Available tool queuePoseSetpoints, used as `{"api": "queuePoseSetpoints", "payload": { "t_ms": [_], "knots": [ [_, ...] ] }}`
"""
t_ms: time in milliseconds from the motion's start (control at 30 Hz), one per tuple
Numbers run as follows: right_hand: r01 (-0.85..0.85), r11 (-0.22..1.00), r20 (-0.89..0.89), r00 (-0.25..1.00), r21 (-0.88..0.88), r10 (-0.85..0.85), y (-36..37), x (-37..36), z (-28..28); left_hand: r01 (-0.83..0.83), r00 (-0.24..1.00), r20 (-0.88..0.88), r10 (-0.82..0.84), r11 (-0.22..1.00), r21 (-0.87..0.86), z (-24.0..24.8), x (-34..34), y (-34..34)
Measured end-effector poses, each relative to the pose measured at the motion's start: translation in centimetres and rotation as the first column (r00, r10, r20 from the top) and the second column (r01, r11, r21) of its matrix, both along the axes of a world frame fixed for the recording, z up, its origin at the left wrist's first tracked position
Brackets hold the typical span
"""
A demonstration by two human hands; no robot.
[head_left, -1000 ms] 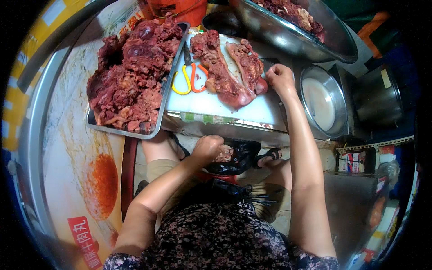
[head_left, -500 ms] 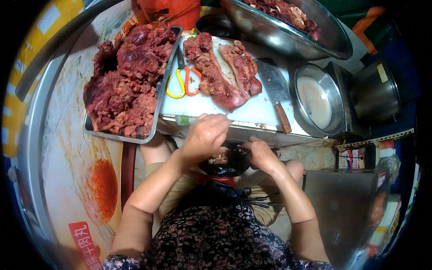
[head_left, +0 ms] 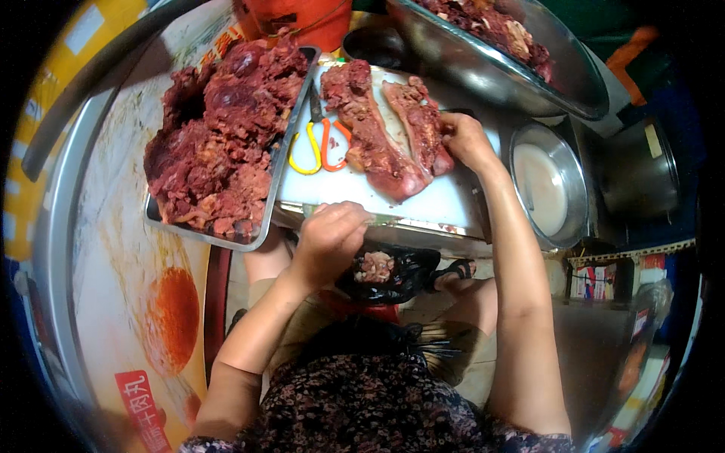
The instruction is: The person trims and cuts pieces of meat using a knife, places the trimmed pieces into a tray, and puts scraps into a black bag.
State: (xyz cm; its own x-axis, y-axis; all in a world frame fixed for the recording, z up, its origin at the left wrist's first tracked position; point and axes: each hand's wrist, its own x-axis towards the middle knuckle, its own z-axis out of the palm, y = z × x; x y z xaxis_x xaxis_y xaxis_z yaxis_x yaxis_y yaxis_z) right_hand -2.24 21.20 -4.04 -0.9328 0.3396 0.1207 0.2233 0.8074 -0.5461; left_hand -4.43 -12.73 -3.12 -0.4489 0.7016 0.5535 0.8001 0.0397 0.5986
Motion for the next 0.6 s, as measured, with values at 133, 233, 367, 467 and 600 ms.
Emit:
{"api": "queuePoseSetpoints", "payload": {
  "t_ms": [133,233,367,467,600],
  "knots": [
    [-0.027,0.996,0.075,0.997,-0.082,0.033,-0.4,0.1,0.8,-0.089,0.99,0.11,0.086,0.996,0.018,-0.8,-1.6,-0.8],
    [-0.028,0.998,0.022,0.999,-0.061,0.03,-0.3,0.6,0.4,-0.142,0.989,0.032,0.142,0.99,-0.017,-0.3,-2.7,0.5],
    [0.024,0.991,-0.045,0.999,-0.13,-0.03,0.2,1.3,-0.6,-0.287,0.922,-0.289,0.259,0.956,-0.055,-0.1,-4.1,4.4],
    [0.075,0.947,-0.03,0.996,-0.311,-0.088,-0.3,2.2,0.4,-0.331,0.88,-0.387,0.276,0.94,-0.083,-1.5,-5.0,5.6],
    [0.105,0.82,-0.014,0.99,-0.562,-0.137,-3.2,4.3,4.2,-0.337,0.869,-0.411,0.276,0.938,-0.083,-2.2,-5.6,6.0]
  ]
}}
